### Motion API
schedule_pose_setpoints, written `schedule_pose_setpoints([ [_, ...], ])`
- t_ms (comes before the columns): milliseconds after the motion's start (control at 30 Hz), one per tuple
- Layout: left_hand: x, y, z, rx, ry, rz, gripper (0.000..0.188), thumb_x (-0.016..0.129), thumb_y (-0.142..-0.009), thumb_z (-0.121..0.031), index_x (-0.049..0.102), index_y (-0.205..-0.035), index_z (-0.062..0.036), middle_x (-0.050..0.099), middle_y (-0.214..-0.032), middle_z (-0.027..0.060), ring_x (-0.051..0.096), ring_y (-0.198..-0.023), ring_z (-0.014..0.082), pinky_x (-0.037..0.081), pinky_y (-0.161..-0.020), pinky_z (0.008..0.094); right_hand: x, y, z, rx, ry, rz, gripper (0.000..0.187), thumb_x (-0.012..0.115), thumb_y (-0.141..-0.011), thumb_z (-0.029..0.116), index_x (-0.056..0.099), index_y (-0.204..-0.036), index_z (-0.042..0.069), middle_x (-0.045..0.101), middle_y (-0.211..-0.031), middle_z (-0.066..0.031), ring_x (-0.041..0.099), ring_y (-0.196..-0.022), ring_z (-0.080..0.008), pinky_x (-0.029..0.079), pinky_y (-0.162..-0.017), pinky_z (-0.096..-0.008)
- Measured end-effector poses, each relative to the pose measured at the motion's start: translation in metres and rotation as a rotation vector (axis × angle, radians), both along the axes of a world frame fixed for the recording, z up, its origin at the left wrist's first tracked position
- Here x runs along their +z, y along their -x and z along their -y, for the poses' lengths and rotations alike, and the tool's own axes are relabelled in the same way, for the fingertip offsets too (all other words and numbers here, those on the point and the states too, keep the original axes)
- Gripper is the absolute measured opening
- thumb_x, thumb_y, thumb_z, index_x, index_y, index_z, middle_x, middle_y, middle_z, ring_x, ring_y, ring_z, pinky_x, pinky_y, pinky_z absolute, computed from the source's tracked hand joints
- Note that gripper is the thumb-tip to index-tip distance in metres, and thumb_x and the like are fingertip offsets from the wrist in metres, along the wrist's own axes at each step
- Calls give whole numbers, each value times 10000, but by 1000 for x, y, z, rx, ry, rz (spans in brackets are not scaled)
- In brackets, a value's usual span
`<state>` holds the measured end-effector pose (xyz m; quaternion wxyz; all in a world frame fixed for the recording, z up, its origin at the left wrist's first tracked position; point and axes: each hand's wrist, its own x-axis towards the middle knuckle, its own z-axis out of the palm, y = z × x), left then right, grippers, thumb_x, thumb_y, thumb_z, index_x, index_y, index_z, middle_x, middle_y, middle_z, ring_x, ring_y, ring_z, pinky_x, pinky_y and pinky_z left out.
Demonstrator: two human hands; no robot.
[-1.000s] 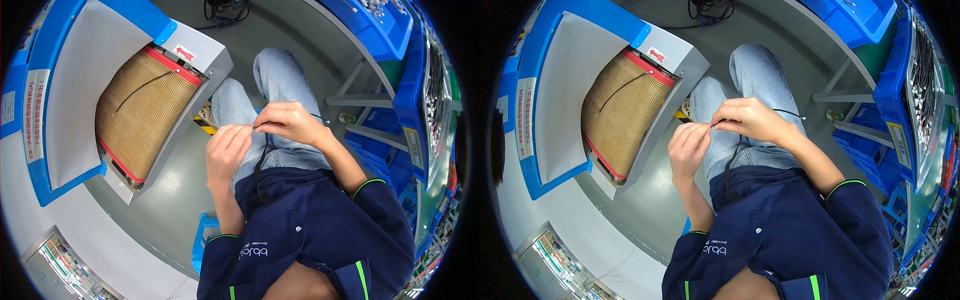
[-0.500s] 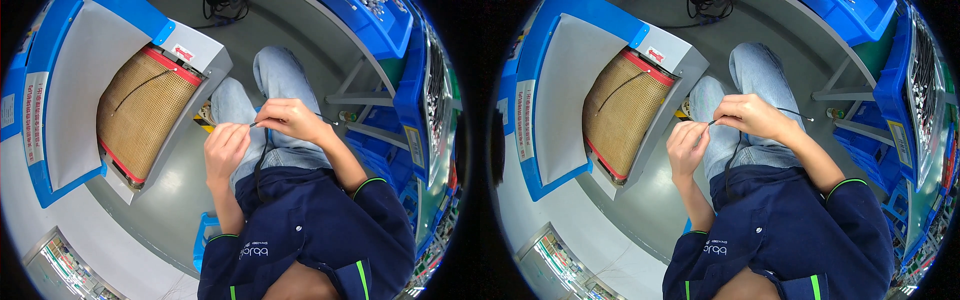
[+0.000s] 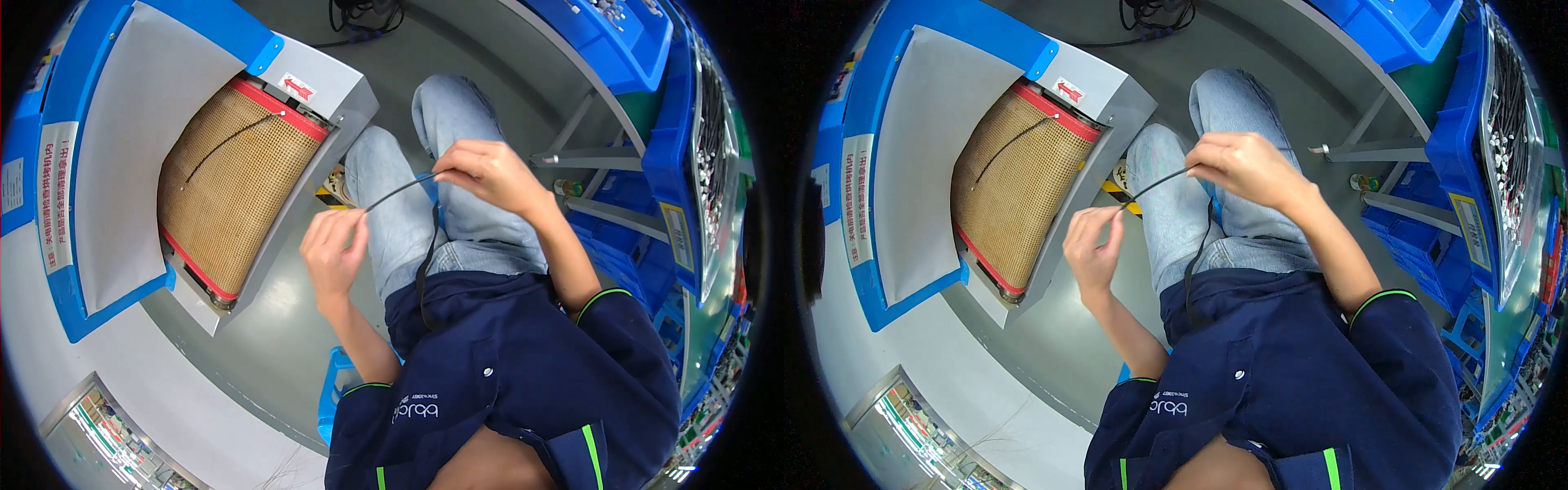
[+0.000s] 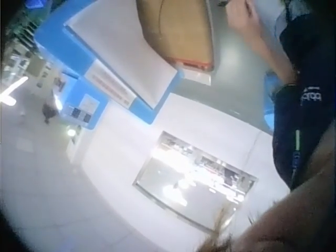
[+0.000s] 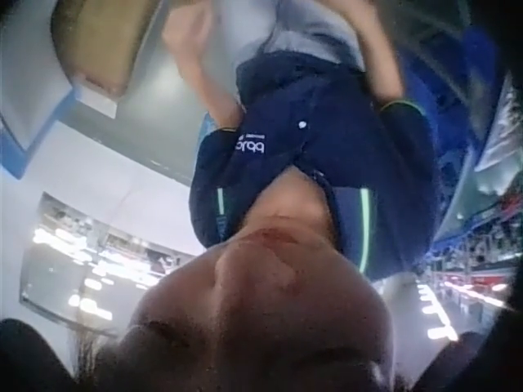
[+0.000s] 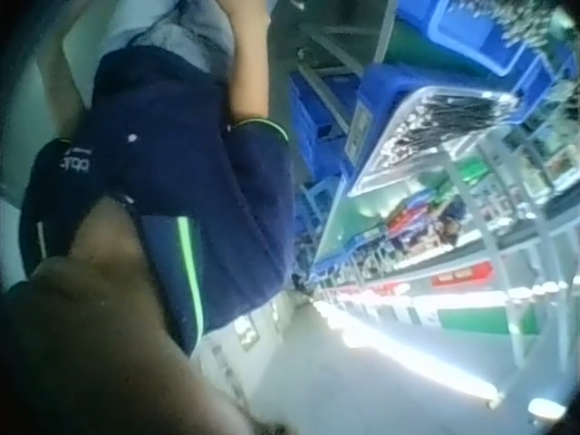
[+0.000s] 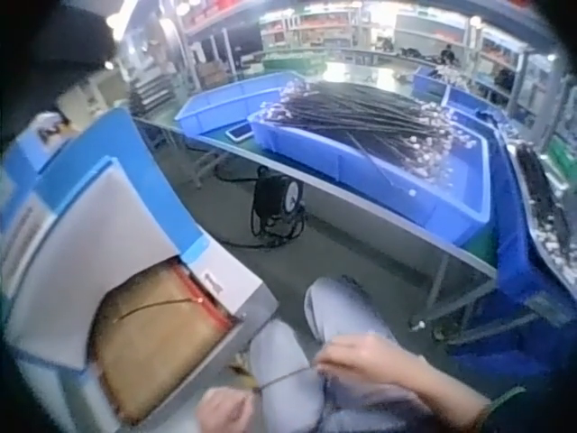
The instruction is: The person feeds electrical wires into a processing machine by hand, then organizes the processed wires into plastic bins.
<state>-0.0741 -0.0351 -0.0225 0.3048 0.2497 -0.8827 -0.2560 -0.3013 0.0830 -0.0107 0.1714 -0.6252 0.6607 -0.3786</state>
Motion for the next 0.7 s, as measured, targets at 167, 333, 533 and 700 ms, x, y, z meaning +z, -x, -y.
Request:
schedule_pose_setpoints([
  [167, -4, -39, 12, 158, -43, 60, 131, 700, -700, 20, 657, -815, -29, 647, -775, 75, 617, -739, 229, 491, -670, 322, -1, 36, -18, -34, -25, -190, 100, 686, -763, 154, 626, -776, 76, 604, -734, -42, 594, -720, -219, 486, -631, -328],
  [333, -8, -52, 13, 249, -25, 75, 79, 674, -755, 19, 654, -828, -2, 648, -778, 82, 593, -697, 169, 475, -657, 273, 6, 49, -32, -22, -43, -221, 102, 702, -749, 89, 637, -799, 29, 626, -768, -65, 588, -719, -231, 477, -620, -326],
  [533, -5, -56, 12, 281, -39, 91, 118, 676, -729, 31, 645, -830, -19, 644, -782, 77, 598, -724, 220, 476, -676, 316, 11, 47, -35, -84, -114, -23, 105, 663, -788, 103, 638, -851, 23, 604, -778, -91, 603, -712, -260, 495, -644, -334],
  [700, -2, -59, 13, 288, -40, 100, 123, 678, -729, 31, 644, -835, -21, 649, -791, 75, 600, -730, 218, 477, -682, 319, 8, 48, -33, -50, -44, 19, 118, 657, -786, 62, 646, -895, 17, 633, -824, -95, 628, -751, -251, 510, -663, -319],
])
